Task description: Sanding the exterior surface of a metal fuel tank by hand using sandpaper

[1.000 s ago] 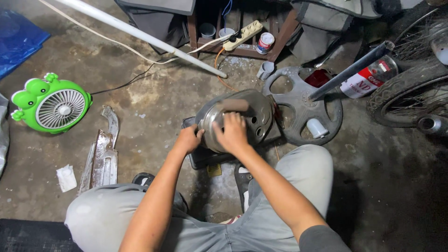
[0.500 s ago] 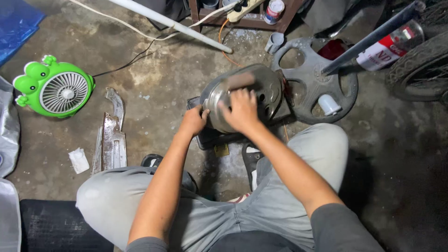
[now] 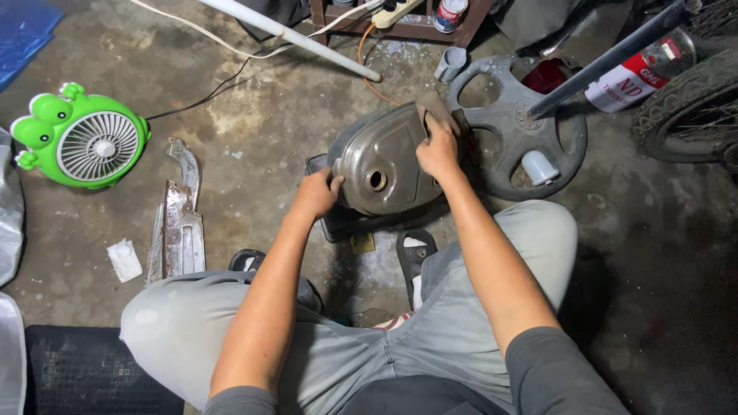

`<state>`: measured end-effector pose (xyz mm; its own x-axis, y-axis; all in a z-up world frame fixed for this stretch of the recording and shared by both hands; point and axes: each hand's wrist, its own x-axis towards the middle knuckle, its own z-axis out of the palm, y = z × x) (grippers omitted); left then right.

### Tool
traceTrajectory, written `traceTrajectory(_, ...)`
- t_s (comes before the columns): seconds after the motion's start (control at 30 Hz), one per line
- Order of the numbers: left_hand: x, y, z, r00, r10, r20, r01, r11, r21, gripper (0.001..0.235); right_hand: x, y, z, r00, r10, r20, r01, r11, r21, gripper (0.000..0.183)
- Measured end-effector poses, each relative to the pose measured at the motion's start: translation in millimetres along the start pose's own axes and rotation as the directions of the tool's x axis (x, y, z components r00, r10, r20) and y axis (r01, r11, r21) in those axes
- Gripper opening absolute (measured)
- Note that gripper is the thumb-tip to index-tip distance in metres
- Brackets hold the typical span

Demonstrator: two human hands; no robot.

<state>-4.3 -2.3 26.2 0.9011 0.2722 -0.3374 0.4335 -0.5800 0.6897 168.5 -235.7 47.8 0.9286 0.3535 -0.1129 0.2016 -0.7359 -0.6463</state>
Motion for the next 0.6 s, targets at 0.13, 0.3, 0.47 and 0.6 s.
traceTrajectory(0.13,1,-3,2,1.000,0.001,-0.001,-0.001,1.000,0.004,0.042,-4,6,11,0.999,0.037,0.022,-0.035,0.996,-0.081,0.061)
traceTrajectory(0.3,6,-9,8,1.000,0.000,0.011,-0.001,0.998,0.060,0.042,-13,17,20,0.998,-0.062,-0.007,0.059,0.967,-0.248,0.050)
traceTrajectory(0.47,21,-21,23,1.000,0.017,-0.008,-0.016,0.993,0.114,0.042,-27,9,4,0.963,-0.006,0.271,0.055,0.983,-0.174,0.072)
traceTrajectory(0.6,-13,52,-12,0.990,0.142,0.006,-0.142,0.990,0.002,0.088,-42,-28,-29,0.923,-0.012,0.384,0.069,0.988,-0.135,0.088)
